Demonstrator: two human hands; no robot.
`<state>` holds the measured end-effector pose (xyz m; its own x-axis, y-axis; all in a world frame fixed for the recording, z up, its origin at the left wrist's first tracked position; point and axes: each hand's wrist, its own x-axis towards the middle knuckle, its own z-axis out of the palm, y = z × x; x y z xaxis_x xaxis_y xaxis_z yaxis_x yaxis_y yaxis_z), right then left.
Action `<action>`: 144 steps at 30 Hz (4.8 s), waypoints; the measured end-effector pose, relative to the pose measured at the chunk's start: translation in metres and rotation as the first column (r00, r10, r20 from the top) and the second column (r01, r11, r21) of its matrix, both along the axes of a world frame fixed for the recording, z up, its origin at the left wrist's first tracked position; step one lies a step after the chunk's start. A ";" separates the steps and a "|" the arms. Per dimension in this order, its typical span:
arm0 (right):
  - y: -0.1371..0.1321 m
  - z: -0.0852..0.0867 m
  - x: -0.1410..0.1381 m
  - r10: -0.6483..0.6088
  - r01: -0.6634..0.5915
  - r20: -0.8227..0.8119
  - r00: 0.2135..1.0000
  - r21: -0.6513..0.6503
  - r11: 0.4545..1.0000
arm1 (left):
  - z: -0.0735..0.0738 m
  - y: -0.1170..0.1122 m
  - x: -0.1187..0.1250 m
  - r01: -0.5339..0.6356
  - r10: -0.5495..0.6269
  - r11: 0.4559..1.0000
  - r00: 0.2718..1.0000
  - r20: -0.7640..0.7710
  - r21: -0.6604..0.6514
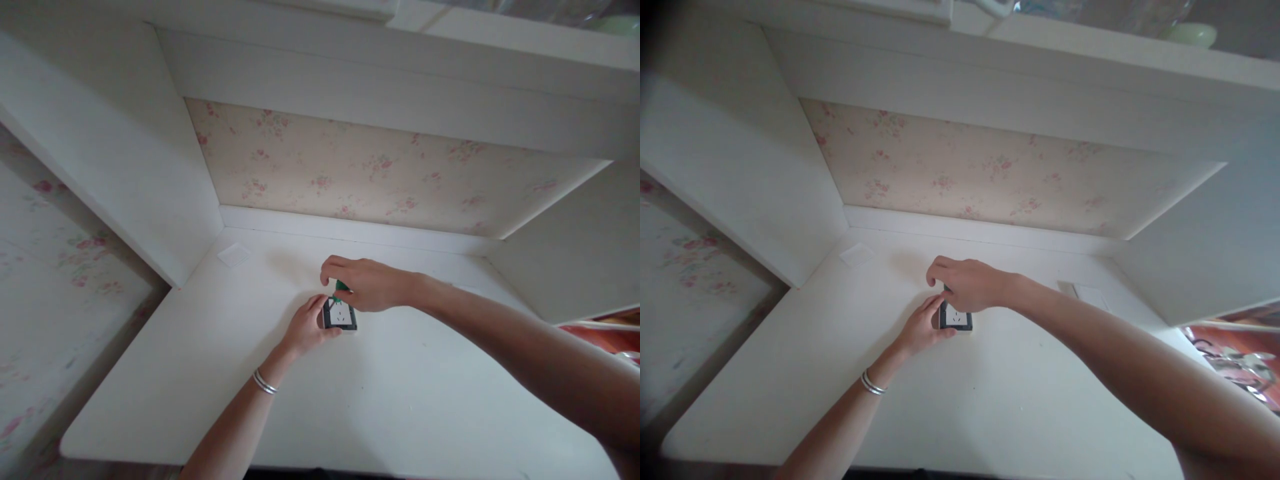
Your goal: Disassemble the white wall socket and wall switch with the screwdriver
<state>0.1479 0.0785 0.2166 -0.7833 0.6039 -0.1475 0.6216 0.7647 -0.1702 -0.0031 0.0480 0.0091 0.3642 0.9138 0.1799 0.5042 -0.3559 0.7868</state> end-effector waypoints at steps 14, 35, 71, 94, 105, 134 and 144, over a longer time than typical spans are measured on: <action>0.001 0.003 0.000 0.055 -0.055 0.001 0.998 -0.021 0.998 | -0.003 0.002 0.001 0.005 -0.005 1.000 1.000 0.011 0.025; 0.006 0.001 -0.006 -0.008 0.008 0.081 0.997 0.009 1.000 | -0.002 0.001 0.001 -0.013 0.013 1.000 1.000 0.004 0.008; 0.002 0.003 -0.009 -0.076 0.065 0.114 0.991 0.098 0.993 | 0.005 0.000 0.002 0.005 -0.008 0.999 0.998 0.062 0.043; 0.001 0.000 -0.006 -0.213 0.196 0.094 0.972 0.164 0.967 | 0.002 0.001 0.002 -0.031 0.030 0.999 0.999 0.023 0.027; -0.001 0.002 -0.008 -0.166 0.151 0.111 0.980 0.129 0.980 | 0.006 0.001 0.003 -0.029 0.029 1.000 0.998 0.054 0.003; 0.008 0.001 -0.002 -0.174 0.170 0.056 0.983 0.061 0.983 | 0.026 0.009 0.004 -0.036 0.019 0.995 0.983 -0.185 -0.089; 0.011 -0.005 0.011 -0.195 0.196 -0.055 0.979 0.013 0.981 | 0.024 0.016 0.008 0.046 -0.025 0.996 0.967 -0.252 0.076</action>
